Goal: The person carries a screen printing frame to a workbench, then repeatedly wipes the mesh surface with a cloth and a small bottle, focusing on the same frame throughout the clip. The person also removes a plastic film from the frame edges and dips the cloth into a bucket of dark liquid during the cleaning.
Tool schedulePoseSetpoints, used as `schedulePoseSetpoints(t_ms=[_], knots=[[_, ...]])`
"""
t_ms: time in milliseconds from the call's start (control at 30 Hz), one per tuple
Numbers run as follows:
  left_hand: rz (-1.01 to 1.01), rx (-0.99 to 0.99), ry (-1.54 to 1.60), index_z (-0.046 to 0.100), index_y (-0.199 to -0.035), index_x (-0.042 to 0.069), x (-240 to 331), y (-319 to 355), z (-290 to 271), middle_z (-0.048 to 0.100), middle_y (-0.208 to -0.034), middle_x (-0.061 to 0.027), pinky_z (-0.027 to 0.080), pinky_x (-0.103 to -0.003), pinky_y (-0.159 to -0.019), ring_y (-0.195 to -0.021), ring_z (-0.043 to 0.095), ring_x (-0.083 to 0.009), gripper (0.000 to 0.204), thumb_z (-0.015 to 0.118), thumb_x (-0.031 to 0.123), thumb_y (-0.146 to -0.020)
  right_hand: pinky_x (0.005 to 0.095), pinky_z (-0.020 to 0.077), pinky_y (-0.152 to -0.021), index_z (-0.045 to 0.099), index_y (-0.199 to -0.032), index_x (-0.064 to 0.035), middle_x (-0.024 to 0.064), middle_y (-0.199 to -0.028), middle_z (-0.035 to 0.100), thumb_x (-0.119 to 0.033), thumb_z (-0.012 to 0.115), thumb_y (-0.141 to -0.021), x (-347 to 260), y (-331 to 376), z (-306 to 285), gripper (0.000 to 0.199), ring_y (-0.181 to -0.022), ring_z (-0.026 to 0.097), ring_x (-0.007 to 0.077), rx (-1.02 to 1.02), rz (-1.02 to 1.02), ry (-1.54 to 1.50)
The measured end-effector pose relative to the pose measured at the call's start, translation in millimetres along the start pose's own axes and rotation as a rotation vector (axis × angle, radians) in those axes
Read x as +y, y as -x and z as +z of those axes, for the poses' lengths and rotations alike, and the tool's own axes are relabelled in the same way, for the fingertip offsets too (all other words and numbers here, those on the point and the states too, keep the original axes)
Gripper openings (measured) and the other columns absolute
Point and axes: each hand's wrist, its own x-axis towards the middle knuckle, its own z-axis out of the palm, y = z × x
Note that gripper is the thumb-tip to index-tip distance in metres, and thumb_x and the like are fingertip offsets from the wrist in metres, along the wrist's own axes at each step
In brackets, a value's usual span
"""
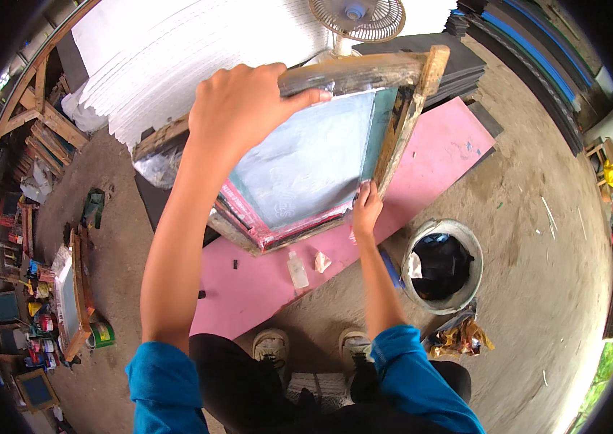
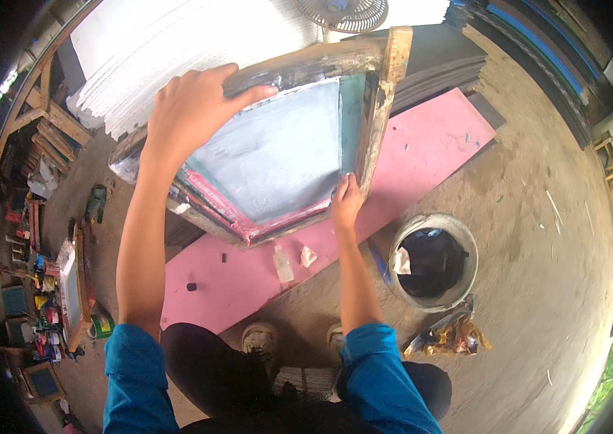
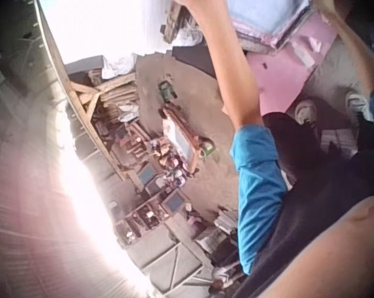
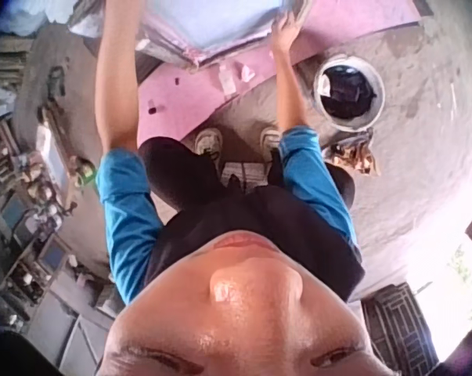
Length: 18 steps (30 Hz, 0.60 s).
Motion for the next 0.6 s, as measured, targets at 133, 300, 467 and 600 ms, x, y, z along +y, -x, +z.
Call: schedulePoseSetpoints(t_ms=[133,300,467,600], knots=[[-0.02,-0.055,0.009,0.068,-0.085,0.006,4,-2,-7,0.063,-0.061,-0.0115,0.052,-0.04,-0.057,-0.065,0.066,-0.0297,0.067,0.056,0.071,-0.07,0.0458,0.0435,-0.062,0.058,-0.091,0.0043,0.0266,-0.074,0.058,-0.016,0.04,-0.091,29,38,-3,0.027,-0.067,0.056,0.0434,0.059,0.013,0.098],[-0.066,-0.178,0.002,0.066,-0.106,0.008,7,-5,-18,0.065,-0.072,-0.0164,0.051,-0.042,-0.07,-0.076,0.065,-0.0334,0.076,0.053,0.074,-0.071,0.0468,0.045,-0.059,0.059,-0.083,0.0033,0.0242,-0.066,0.059,-0.021,0.044,-0.09,68,90,-8,0.029,-0.063,0.061,0.0396,-0.024,0.163,0.288],[-0.061,-0.211,0.036,0.065,-0.106,0.008,9,-1,-21,0.064,-0.067,-0.0144,0.051,-0.042,-0.065,-0.071,0.065,-0.0321,0.075,0.05,0.074,-0.073,0.049,0.0427,-0.063,0.059,-0.079,0.0065,0.027,-0.072,0.058,-0.022,0.043,-0.088,63,99,-8,0.034,-0.069,0.058,0.0433,0.021,0.273,0.202],[-0.027,-0.168,0.06,0.065,-0.101,0.007,16,18,-20,0.062,-0.063,-0.013,0.051,-0.042,-0.062,-0.067,0.064,-0.0311,0.073,0.049,0.073,-0.073,0.0481,0.0414,-0.066,0.058,-0.077,0.0081,0.0287,-0.075,0.057,-0.023,0.041,-0.087,35,110,-19,0.037,-0.07,0.056,0.0443,0.056,0.415,0.284]])
